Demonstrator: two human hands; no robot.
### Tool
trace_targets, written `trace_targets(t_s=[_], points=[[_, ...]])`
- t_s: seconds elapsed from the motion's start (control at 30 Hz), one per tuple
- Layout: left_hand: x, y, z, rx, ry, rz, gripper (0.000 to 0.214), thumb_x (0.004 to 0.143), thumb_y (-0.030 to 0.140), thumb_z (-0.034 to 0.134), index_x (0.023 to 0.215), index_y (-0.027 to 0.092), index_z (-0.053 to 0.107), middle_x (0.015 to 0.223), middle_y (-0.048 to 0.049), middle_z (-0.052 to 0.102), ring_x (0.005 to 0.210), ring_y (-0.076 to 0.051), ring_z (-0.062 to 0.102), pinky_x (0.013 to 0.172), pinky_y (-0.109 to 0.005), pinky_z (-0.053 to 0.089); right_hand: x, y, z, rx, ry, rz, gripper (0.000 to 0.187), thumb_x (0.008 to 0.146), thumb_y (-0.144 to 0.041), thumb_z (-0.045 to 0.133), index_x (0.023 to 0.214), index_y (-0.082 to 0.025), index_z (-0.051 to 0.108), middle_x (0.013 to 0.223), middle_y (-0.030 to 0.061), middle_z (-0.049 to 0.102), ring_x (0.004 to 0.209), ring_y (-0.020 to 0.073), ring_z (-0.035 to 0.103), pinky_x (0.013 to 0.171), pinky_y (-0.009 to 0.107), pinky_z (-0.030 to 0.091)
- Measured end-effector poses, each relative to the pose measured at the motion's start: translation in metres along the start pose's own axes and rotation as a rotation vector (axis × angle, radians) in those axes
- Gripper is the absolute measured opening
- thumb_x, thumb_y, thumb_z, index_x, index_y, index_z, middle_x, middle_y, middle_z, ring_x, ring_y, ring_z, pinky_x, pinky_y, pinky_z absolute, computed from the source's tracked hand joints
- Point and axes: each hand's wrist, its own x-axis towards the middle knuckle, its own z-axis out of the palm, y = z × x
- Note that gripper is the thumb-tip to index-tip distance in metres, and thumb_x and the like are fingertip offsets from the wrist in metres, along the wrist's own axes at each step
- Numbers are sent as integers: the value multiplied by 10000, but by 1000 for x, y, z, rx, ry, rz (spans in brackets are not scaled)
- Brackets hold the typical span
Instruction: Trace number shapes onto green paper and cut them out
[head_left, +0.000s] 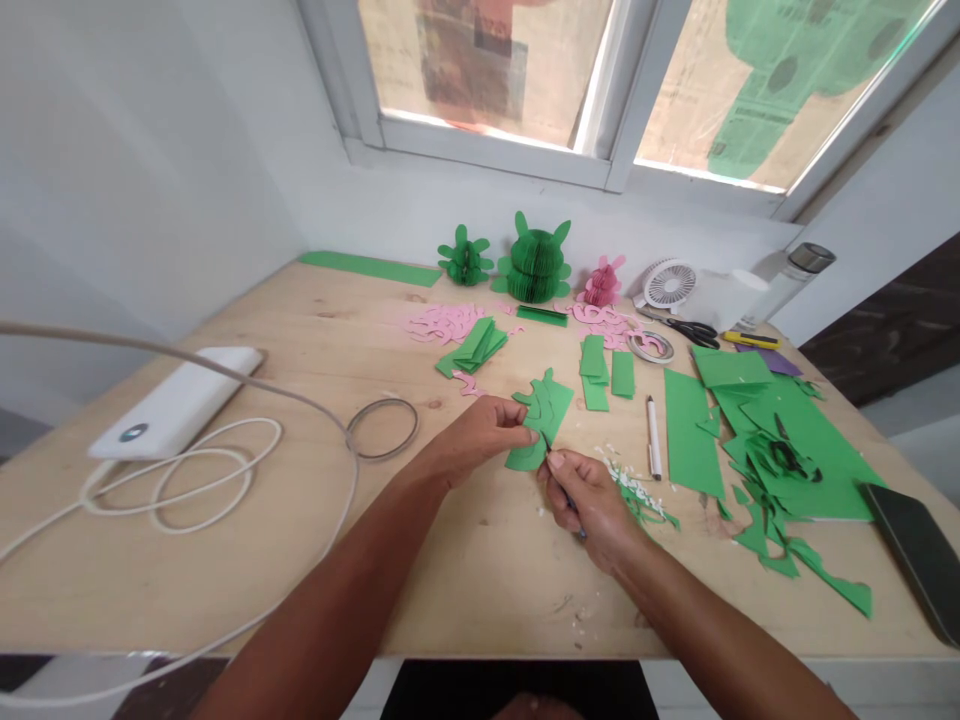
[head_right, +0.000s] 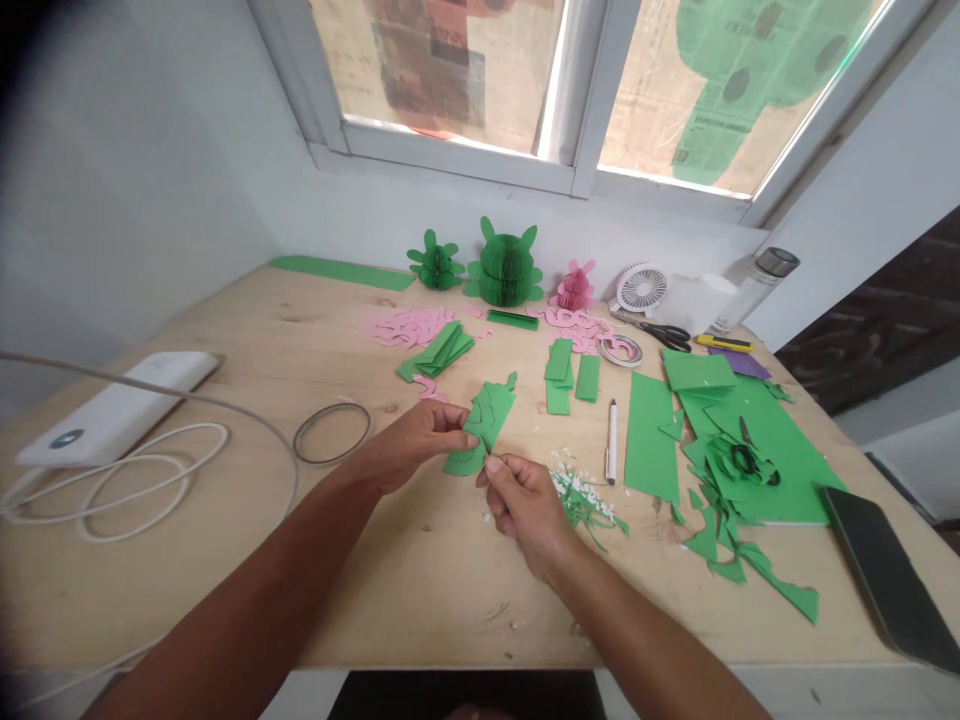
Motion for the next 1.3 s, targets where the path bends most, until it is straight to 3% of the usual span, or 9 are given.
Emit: trace_targets(t_s=[0.23,0.43,0.6,1.3], points=[[-1,0,0,-9,-5,-4,213,662,353,671,644,147,618,610,-2,632,590,-132,550,602,-248,400,0,-2,1,0,14,4,480,723,-633,690,665,-171,573,450,-85,404,368,36,249,356,194,120],[0,-2,-1,65,85,27,260,669,368,637,582,172,490,548,52,497,549,-96,424,562,-233,309,0,-2,1,-4,18,4,490,714,-639,693,673,-165,580,451,-87,403,368,34,252,355,190,121],[1,-4,-2,92,87,27,280,660,377,623,574,184,441,540,60,441,551,-96,401,565,-239,291,1,-1,0,-11,20,5,487,710,-638,694,683,-164,584,452,-87,407,366,34,257,353,189,122],[-1,-1,-4,50,-1,12,256,660,360,642,575,177,485,562,42,503,559,-104,459,553,-234,332,1,-1,0,-45,4,-10,487,717,-647,672,678,-170,578,449,-87,391,373,44,252,359,198,125]])
